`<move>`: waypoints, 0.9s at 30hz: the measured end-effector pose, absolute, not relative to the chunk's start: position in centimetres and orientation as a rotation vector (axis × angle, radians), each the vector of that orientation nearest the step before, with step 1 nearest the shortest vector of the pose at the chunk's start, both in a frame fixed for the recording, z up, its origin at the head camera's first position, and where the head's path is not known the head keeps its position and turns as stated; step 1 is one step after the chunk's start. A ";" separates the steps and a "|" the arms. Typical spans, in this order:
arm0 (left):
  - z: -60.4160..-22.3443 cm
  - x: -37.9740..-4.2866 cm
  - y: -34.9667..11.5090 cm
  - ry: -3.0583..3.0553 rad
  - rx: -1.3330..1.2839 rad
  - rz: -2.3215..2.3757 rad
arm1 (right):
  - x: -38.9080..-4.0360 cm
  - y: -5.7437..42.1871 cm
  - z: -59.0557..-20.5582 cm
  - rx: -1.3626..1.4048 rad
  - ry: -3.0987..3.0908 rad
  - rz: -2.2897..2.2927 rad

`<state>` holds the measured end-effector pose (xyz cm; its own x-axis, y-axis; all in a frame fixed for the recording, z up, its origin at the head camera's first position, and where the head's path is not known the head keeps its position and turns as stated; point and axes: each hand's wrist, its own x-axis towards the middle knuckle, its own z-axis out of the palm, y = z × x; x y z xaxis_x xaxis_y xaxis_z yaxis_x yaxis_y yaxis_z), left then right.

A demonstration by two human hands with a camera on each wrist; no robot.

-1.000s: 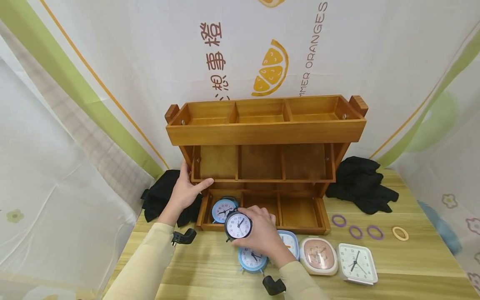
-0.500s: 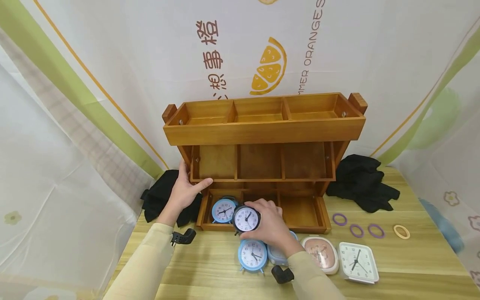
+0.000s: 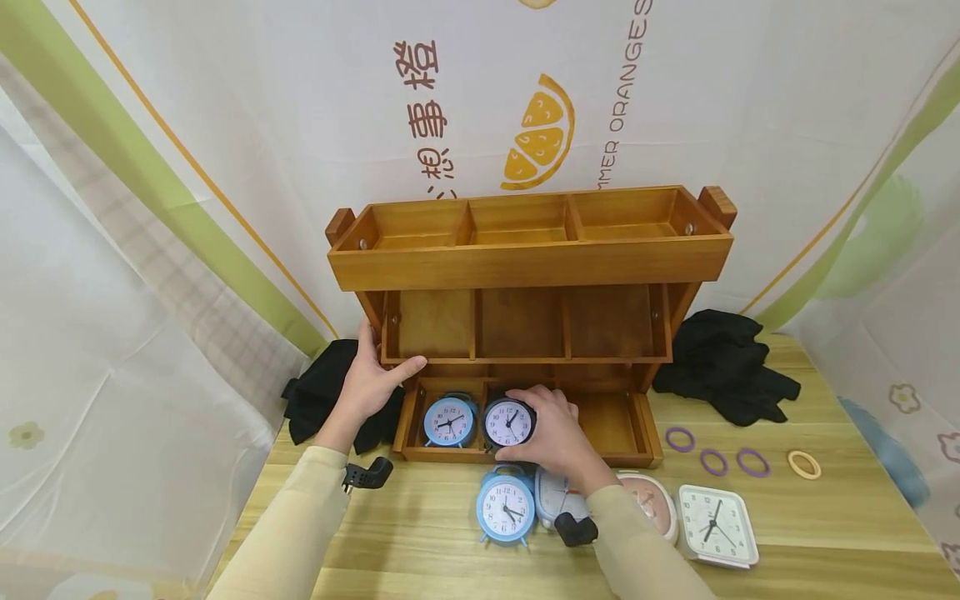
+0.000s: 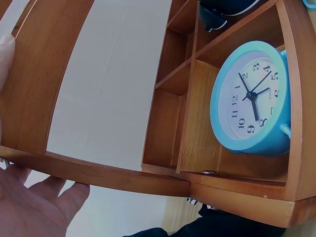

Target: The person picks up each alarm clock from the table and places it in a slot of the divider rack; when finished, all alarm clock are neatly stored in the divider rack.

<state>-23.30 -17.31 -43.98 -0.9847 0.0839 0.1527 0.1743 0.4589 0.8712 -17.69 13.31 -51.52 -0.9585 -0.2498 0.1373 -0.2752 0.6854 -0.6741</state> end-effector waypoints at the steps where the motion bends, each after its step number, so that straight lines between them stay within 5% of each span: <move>1: -44.0 -23.3 -17.3 -2.610 -0.229 -1.573 | -17.8 13.4 -51.6 0.442 -2.856 1.148; 27: -44.0 -23.3 -17.2 -2.605 -0.228 -1.602 | -19.9 14.8 -53.0 0.413 -2.952 1.057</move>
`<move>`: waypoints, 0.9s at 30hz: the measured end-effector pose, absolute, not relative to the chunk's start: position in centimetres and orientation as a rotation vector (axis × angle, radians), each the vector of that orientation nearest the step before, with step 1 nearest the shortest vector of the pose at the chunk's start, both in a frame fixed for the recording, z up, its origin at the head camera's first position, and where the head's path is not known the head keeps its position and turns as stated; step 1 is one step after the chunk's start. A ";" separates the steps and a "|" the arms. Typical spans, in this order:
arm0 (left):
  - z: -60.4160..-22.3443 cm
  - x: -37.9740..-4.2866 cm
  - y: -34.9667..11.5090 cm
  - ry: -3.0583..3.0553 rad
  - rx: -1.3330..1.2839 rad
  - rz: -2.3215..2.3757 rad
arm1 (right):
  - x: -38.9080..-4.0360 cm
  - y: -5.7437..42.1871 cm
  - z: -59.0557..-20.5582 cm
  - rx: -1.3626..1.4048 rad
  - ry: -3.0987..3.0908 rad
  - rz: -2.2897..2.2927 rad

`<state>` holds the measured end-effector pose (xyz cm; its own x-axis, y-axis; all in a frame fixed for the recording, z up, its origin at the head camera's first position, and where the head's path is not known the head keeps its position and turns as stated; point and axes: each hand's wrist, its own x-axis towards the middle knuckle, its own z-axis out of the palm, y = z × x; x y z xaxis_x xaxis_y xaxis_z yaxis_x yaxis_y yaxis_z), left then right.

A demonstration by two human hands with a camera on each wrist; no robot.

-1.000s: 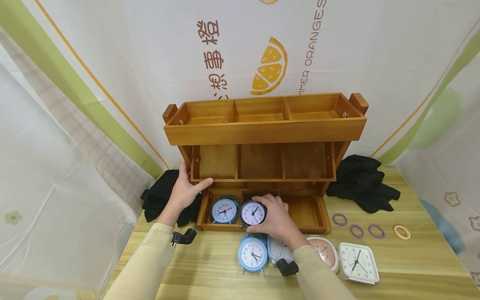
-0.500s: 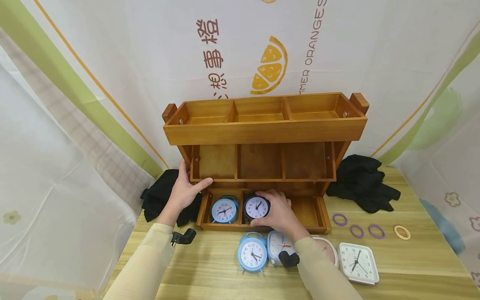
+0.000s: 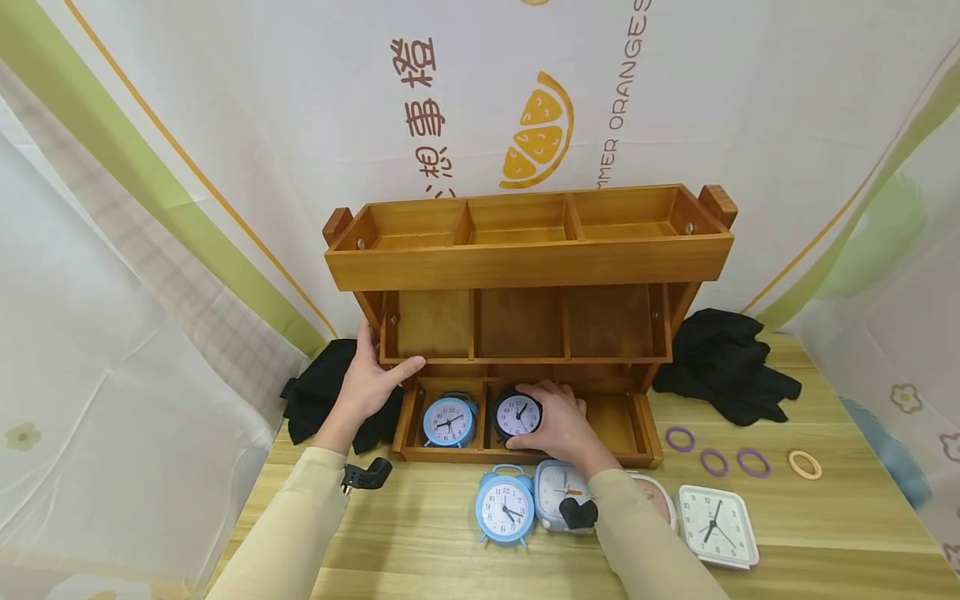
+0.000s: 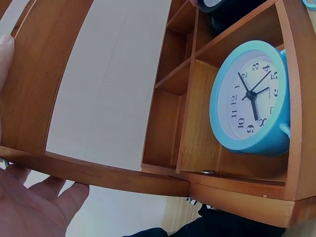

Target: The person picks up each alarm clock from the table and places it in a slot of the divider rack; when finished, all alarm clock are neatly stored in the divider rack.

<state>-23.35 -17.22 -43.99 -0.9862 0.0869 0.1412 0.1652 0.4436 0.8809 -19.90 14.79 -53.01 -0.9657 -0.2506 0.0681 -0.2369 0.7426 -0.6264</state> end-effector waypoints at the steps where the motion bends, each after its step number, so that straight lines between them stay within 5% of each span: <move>1: -44.0 -23.3 -17.2 -2.604 -0.227 -1.603 | -19.9 14.8 -53.1 -0.402 2.909 -1.038; 27: -44.0 -23.3 -17.3 -2.621 -0.223 -1.582 | -19.7 14.4 -53.4 -0.420 2.918 -0.916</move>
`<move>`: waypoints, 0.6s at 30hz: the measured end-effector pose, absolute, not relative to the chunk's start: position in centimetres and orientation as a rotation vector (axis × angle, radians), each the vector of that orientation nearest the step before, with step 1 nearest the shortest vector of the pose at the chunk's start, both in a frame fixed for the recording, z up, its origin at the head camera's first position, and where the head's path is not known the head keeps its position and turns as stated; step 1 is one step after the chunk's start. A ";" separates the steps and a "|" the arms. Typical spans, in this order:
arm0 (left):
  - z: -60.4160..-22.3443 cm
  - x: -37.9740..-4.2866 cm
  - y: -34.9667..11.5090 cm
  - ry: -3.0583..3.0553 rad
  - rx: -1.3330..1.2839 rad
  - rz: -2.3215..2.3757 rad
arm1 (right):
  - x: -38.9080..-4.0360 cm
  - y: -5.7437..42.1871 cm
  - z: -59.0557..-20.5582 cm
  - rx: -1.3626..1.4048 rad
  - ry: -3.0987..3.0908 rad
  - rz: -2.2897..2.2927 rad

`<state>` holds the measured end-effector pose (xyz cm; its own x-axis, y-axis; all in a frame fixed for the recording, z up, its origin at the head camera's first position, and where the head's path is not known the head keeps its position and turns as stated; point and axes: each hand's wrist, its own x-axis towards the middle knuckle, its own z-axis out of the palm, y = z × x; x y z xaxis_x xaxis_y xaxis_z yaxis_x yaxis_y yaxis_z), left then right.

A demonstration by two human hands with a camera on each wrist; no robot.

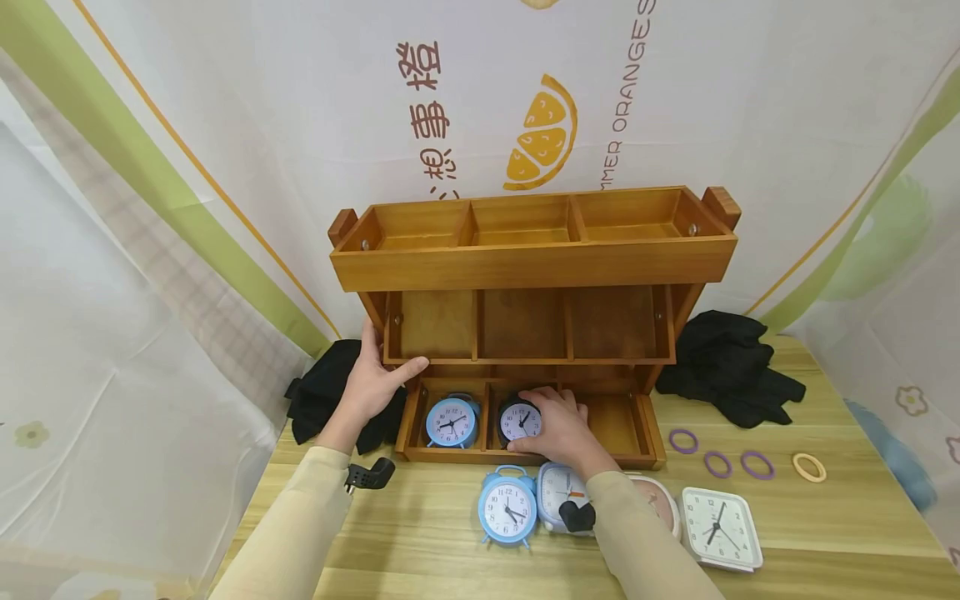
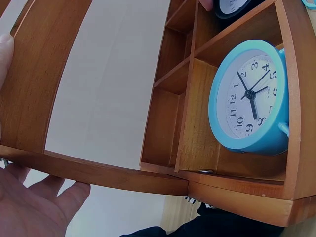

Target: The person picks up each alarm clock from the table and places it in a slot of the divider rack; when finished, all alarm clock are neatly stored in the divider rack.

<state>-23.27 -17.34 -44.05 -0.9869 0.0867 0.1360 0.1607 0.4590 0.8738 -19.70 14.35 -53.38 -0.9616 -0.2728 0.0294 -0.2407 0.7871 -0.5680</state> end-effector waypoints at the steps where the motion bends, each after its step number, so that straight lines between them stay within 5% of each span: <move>1: -44.0 -23.2 -17.3 -2.624 -0.221 -1.579 | -19.7 14.3 -53.3 -0.419 2.919 -0.914; 18: -44.1 -23.1 -17.3 -2.628 -0.223 -1.563 | -17.5 14.3 -51.7 -0.499 2.981 -0.906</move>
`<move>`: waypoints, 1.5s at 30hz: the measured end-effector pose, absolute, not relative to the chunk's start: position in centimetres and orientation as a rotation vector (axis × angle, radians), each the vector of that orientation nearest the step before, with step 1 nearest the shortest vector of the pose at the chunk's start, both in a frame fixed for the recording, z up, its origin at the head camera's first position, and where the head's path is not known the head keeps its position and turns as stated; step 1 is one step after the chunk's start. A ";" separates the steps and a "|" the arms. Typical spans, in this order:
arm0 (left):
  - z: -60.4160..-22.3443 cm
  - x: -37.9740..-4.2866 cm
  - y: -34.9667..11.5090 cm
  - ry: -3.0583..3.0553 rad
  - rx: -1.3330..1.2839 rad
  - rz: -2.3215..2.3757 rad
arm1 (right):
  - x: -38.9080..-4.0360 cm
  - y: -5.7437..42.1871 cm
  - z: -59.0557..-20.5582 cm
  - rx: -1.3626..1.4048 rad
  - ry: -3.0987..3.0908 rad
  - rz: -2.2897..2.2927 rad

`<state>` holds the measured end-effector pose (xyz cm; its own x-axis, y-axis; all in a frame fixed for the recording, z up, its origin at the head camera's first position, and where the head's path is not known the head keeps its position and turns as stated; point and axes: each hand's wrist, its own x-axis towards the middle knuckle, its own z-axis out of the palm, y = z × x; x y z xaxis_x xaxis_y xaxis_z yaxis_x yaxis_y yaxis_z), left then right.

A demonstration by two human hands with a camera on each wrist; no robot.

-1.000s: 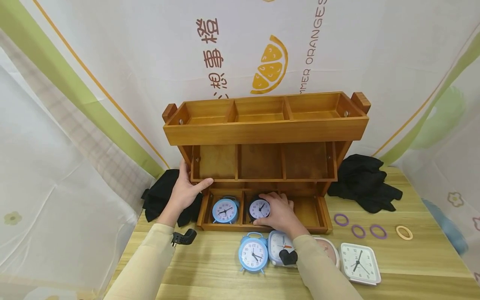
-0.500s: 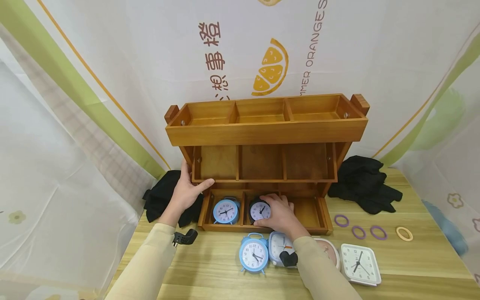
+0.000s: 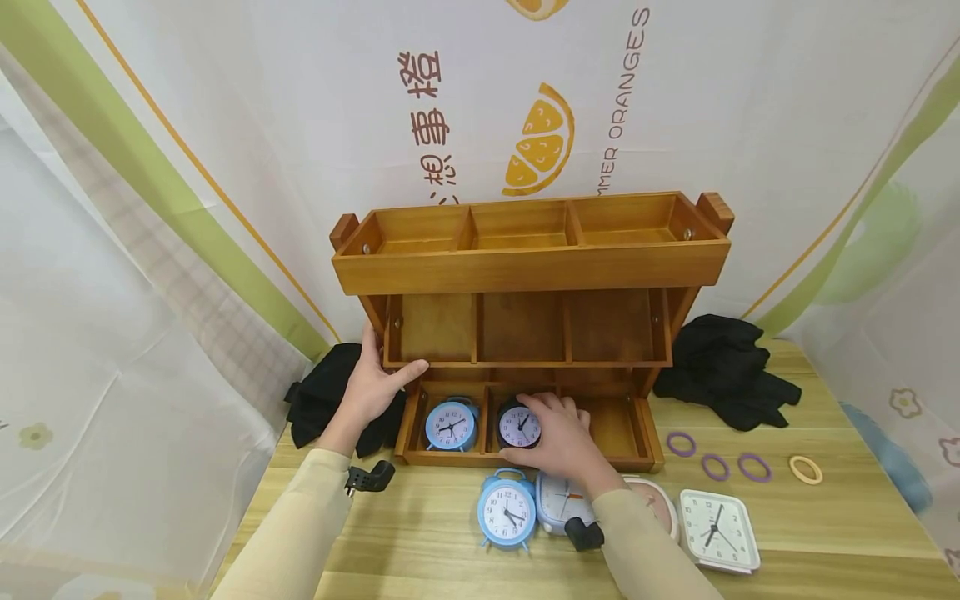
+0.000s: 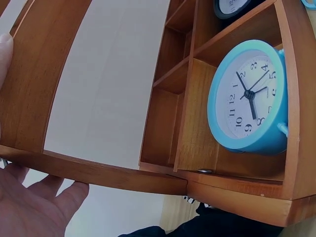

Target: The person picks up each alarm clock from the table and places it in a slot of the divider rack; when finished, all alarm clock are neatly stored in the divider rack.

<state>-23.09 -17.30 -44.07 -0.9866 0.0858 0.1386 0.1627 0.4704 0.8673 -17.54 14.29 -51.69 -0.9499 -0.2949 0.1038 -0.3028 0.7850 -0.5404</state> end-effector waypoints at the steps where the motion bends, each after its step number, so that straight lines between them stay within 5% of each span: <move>1: -44.1 -23.1 -17.3 -2.627 -0.223 -1.564 | -17.3 14.2 -51.5 0.512 -2.945 0.895; 25: -44.1 -23.0 -17.4 -2.642 -0.187 -1.565 | -10.5 11.7 -52.0 0.777 -2.858 0.919; 45: -44.0 -23.1 -17.3 -2.626 -0.207 -1.585 | -8.3 11.8 -54.4 0.662 -2.964 0.615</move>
